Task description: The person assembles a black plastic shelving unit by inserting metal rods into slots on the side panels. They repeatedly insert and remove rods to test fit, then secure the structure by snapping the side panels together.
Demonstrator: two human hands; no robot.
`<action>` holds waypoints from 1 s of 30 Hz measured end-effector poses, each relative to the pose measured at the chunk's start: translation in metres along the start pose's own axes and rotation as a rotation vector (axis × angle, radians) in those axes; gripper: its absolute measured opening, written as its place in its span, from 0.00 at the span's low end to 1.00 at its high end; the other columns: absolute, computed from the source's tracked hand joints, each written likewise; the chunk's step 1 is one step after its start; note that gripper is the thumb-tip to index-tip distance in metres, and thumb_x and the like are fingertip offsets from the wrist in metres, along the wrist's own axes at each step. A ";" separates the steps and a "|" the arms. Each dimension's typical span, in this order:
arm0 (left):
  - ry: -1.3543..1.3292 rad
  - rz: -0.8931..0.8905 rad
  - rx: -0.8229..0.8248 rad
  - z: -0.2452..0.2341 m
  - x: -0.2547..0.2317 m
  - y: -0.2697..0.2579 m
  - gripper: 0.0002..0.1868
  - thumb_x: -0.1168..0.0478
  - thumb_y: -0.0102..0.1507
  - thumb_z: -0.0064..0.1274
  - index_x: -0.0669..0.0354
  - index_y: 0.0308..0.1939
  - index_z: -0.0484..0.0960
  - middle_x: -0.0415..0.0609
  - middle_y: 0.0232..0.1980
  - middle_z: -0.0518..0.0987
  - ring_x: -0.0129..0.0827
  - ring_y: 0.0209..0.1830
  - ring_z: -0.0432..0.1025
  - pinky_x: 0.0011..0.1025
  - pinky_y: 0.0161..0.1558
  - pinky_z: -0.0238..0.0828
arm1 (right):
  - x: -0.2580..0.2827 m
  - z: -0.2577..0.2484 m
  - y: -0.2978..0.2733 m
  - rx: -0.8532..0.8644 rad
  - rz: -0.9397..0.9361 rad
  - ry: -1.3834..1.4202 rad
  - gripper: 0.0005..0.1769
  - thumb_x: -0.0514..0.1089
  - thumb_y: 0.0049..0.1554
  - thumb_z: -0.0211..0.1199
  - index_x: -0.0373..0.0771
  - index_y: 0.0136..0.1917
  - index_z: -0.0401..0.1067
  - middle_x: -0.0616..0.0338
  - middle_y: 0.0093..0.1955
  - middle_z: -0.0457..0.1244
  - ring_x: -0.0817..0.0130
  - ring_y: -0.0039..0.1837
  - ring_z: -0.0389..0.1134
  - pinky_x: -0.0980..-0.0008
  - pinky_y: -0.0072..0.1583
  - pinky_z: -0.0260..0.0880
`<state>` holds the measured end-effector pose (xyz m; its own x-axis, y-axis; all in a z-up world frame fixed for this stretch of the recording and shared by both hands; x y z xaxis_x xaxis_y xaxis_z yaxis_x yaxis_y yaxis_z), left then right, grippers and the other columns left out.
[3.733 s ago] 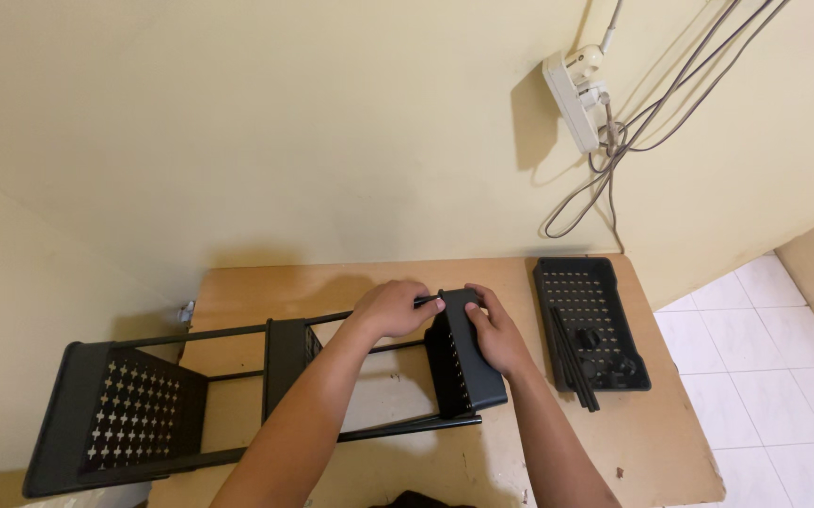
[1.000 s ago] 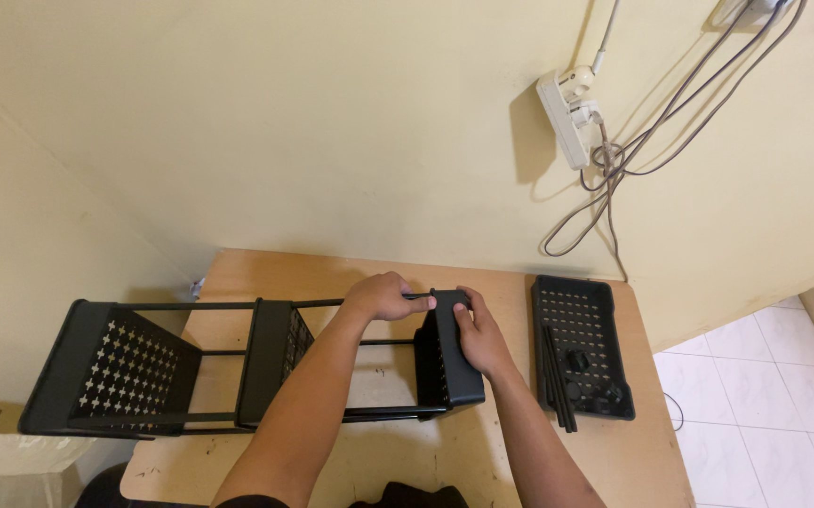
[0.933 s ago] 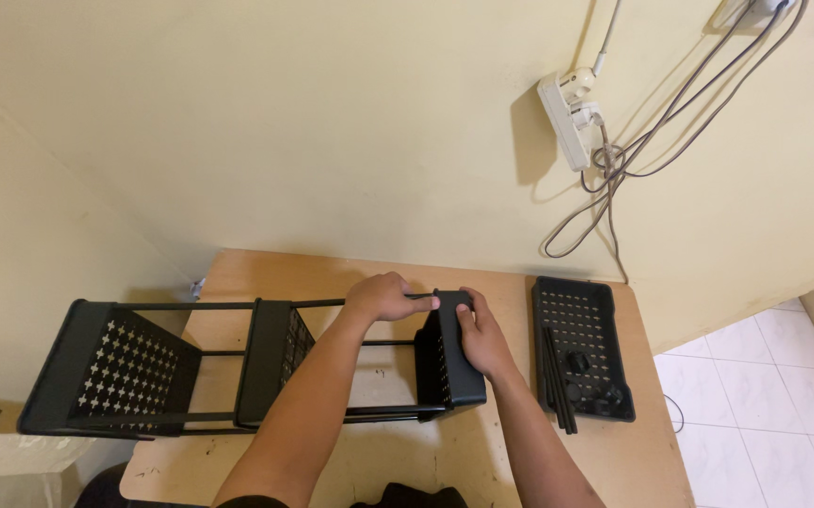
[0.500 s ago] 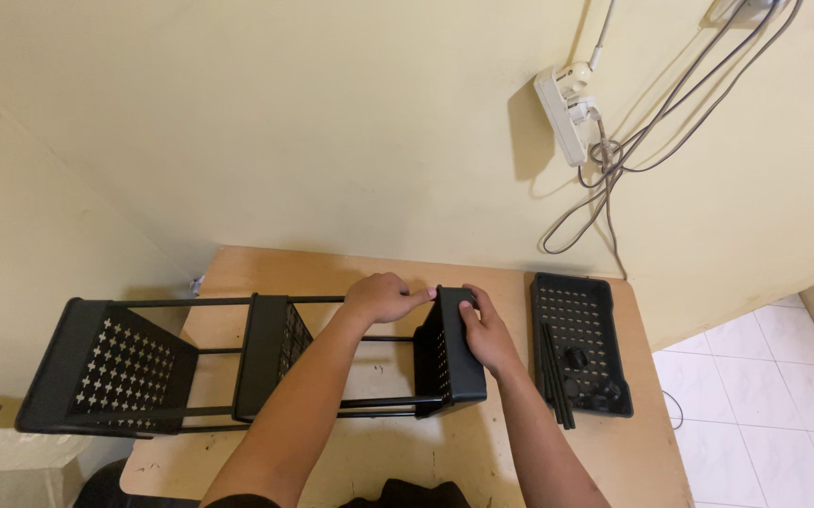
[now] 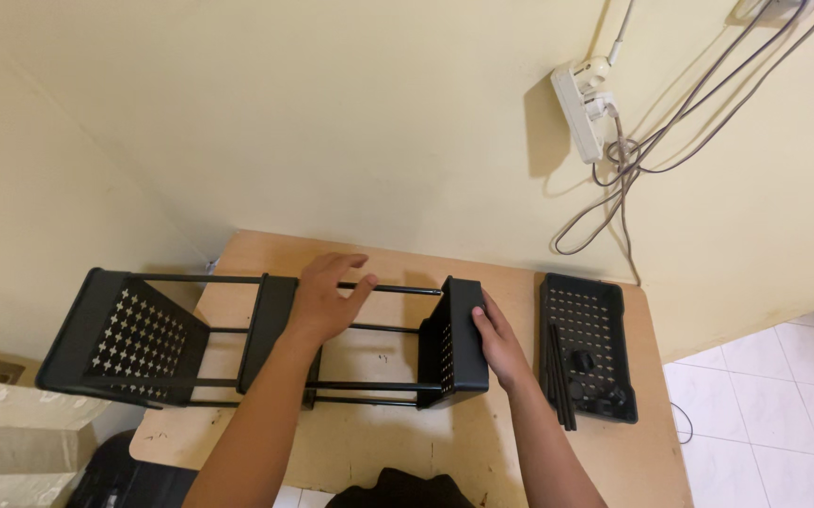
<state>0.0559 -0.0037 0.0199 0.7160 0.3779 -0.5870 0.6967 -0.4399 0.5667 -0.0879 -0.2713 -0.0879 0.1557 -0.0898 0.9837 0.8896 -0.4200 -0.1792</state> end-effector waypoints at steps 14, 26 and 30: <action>0.171 -0.581 -0.665 -0.063 0.032 -0.216 0.09 0.61 0.68 0.59 0.59 0.49 0.81 0.47 0.45 0.73 0.31 0.43 0.67 0.28 0.49 0.66 | -0.050 -0.014 -0.033 0.049 0.061 0.069 0.40 0.67 0.64 0.37 0.44 0.82 0.51 0.56 0.78 0.56 0.59 0.77 0.57 0.55 0.69 0.62; -0.347 -1.191 -0.261 -0.025 0.081 -0.311 0.27 0.54 0.64 0.57 0.62 0.64 0.75 0.51 0.54 0.82 0.34 0.56 0.73 0.30 0.58 0.66 | -0.081 -0.026 -0.062 -0.069 0.047 0.030 0.37 0.65 0.66 0.34 0.42 0.80 0.54 0.50 0.75 0.58 0.58 0.71 0.63 0.55 0.69 0.65; -0.306 -1.156 -0.218 -0.021 0.098 -0.307 0.32 0.52 0.63 0.57 0.59 0.69 0.70 0.53 0.64 0.74 0.37 0.61 0.70 0.37 0.56 0.69 | -0.088 -0.027 -0.087 -0.209 0.027 0.018 0.32 0.60 0.68 0.37 0.40 0.75 0.59 0.49 0.70 0.61 0.58 0.65 0.65 0.57 0.62 0.69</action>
<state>-0.0870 0.1850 -0.1993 -0.3523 0.2360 -0.9057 0.9311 0.1867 -0.3135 -0.1904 -0.2516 -0.1593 0.1690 -0.1190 0.9784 0.7767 -0.5950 -0.2065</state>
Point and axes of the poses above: each hand's wrist, its own y-axis towards the middle knuckle, its own z-axis out of the palm, x = y × z, the point moved 1 cm from there along y, towards the middle knuckle
